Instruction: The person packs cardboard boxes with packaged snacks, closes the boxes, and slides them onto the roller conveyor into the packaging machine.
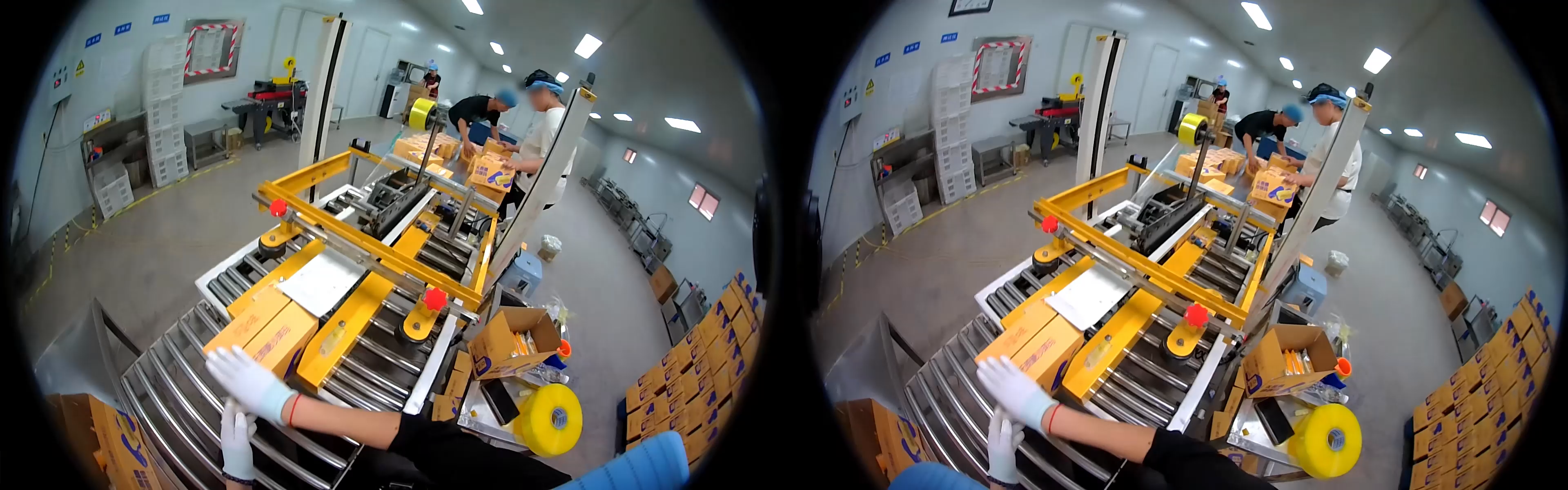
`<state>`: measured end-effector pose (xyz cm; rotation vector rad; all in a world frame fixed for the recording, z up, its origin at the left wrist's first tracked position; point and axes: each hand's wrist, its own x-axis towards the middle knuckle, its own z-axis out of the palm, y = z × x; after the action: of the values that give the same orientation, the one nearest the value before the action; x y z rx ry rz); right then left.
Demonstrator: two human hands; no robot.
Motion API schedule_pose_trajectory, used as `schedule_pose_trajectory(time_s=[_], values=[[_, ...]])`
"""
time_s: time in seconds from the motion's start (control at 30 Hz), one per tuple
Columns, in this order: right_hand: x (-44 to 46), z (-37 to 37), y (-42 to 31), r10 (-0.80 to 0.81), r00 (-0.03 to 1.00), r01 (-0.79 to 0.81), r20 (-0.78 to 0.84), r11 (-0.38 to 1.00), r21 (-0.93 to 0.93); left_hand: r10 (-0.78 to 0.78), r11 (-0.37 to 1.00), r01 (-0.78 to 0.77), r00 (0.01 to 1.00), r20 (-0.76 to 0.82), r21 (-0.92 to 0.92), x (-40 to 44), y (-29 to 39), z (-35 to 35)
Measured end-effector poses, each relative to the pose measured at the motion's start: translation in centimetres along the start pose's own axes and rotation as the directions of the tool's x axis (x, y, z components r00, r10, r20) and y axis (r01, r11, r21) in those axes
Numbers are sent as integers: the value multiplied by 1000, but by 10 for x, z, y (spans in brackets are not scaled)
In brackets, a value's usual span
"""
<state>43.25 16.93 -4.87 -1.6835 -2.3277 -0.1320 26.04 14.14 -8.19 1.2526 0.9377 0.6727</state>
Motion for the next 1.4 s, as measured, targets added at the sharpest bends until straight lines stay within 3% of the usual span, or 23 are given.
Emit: schedule_pose_trajectory(time_s=[0.07,0.1,0.13,0.23,0.3,0.37,0.43,0.5,0.63,0.7,0.77,0.83,0.9,0.93,0.97,1.03,1.1,1.17,1.23,1.3,1.33,1.37,1.4], values=[[6,-28,16,152,966,-172,208,982,80,236,945,-213,969,-66,249,-22,-15,-10],[-11,34,38,16,950,-84,-311,975,-207,393,789,-305,918,-56,534,-40,-26,-29],[-26,35,42,-25,922,-52,-386,981,-187,446,705,-269,887,-115,656,-79,-2,-33],[-22,-21,37,25,960,-42,-278,997,-57,603,293,21,771,-202,956,-145,63,-69],[-25,-20,47,-82,926,48,-369,994,-100,726,194,297,598,-340,935,-170,70,-113],[-49,-8,40,-29,961,101,-274,963,251,777,253,412,453,-438,875,-174,65,-164],[-75,-1,-5,84,996,-18,-38,589,808,519,225,594,598,-611,772,-172,70,-200],[-90,-5,-40,-102,992,-11,75,522,853,487,-97,609,719,-496,787,-162,77,-207],[-79,-17,-68,-138,990,107,-35,558,823,511,86,321,799,-318,943,-138,63,-160],[-63,-10,-62,65,993,49,-97,519,853,597,141,107,784,-170,984,-163,64,-123],[-46,-16,-63,145,957,91,-249,668,738,631,407,-93,748,-206,908,-189,62,-114],[-39,-20,-61,13,950,179,-311,795,580,565,548,-140,789,-242,825,-206,65,-111],[-42,-24,-64,-533,846,500,25,809,309,504,659,-187,828,-244,729,-207,70,-109],[-46,-16,-58,-622,780,615,-64,745,257,395,728,-152,890,-228,669,-204,87,-103],[-48,-19,-58,-591,794,577,-141,662,479,282,786,-106,938,-201,609,-196,98,-99],[-37,-35,-52,-546,838,342,20,553,760,286,738,-35,921,-265,673,-161,85,-104],[-22,-56,-57,-324,920,4,221,570,822,530,244,-177,848,22,953,-115,55,-124],[2,-61,-62,-469,873,486,-131,816,312,605,245,-96,792,-75,965,-89,42,-118],[7,-65,-75,-357,922,383,-147,893,235,666,269,2,722,-188,963,-78,29,-115],[-6,-54,-87,-237,944,293,-228,922,254,707,601,43,437,-556,798,-84,13,-117],[-26,-52,-89,-266,952,303,-153,892,335,495,815,-22,545,-676,579,-90,4,-121],[-43,-50,-90,-307,948,312,-82,856,413,246,958,-284,757,-605,34,-92,-10,-133],[-55,-41,-81,-344,939,330,-8,892,310,194,972,-235,818,-541,-7,-88,-7,-139]])
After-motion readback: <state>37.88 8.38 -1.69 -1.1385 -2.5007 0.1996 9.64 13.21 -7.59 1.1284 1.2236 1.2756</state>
